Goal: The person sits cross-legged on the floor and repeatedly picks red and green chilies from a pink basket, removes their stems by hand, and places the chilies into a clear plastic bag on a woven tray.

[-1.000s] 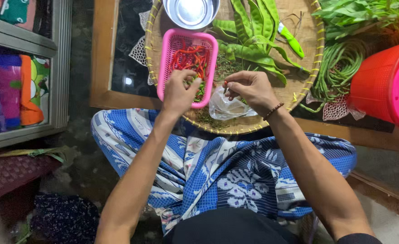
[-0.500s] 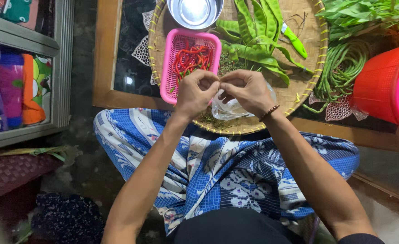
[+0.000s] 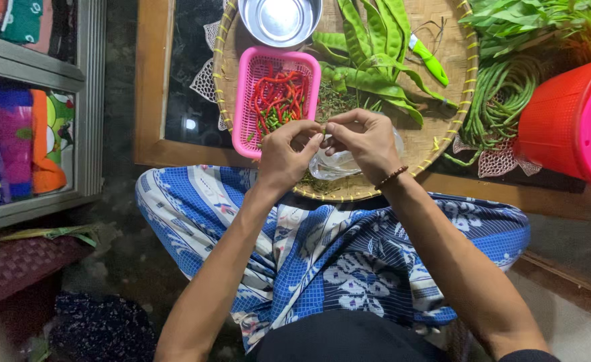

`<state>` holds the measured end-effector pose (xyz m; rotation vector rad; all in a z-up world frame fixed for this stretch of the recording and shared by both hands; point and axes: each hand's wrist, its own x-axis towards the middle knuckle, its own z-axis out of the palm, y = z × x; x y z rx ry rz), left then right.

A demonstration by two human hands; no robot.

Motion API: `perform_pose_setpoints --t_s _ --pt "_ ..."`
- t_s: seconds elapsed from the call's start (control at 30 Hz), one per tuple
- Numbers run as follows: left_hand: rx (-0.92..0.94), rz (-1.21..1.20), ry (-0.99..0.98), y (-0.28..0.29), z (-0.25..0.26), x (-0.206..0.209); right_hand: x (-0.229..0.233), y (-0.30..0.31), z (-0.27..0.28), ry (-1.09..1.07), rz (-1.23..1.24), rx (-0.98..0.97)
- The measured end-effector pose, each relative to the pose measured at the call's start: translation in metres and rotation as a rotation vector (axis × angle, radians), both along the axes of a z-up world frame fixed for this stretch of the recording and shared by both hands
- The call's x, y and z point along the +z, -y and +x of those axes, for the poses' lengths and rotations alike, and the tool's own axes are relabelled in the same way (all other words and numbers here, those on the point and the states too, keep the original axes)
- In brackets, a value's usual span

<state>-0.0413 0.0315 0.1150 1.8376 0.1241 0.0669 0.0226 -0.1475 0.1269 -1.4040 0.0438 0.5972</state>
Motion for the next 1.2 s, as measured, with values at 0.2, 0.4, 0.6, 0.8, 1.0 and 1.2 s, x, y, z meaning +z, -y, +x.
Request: perform_pose_setpoints --t_s 0.2,0.4,0.6,0.8,1.0,1.2 --pt "-0.018 -0.040 -0.014 0.012 -0.005 0.007 -0.004 0.008 -0.012 0.112 -0.111 0.023" --pt "-0.046 -0.011 0.037 0.007 -0.008 0.001 0.000 0.010 -0.014 0.344 -0.304 0.164" --pt "-0.134 0.015 0.110 -0.001 -0.008 0.001 -0.005 0.013 -0.009 0.416 -0.509 0.263" --pt "-0.087 -0.335 -0.052 -0.009 0.005 -0.005 -0.033 0.028 0.003 -0.111 0.138 0.011" --pt "-0.059 0.032 0.020 -0.002 0.043 -0.010 -0.040 0.048 0.012 -0.120 0.128 -0.119" --pt "-0.027 0.008 -0.122 -0.001 0.059 -0.019 -0.031 0.053 0.012 -0.011 -0.032 -0.078"
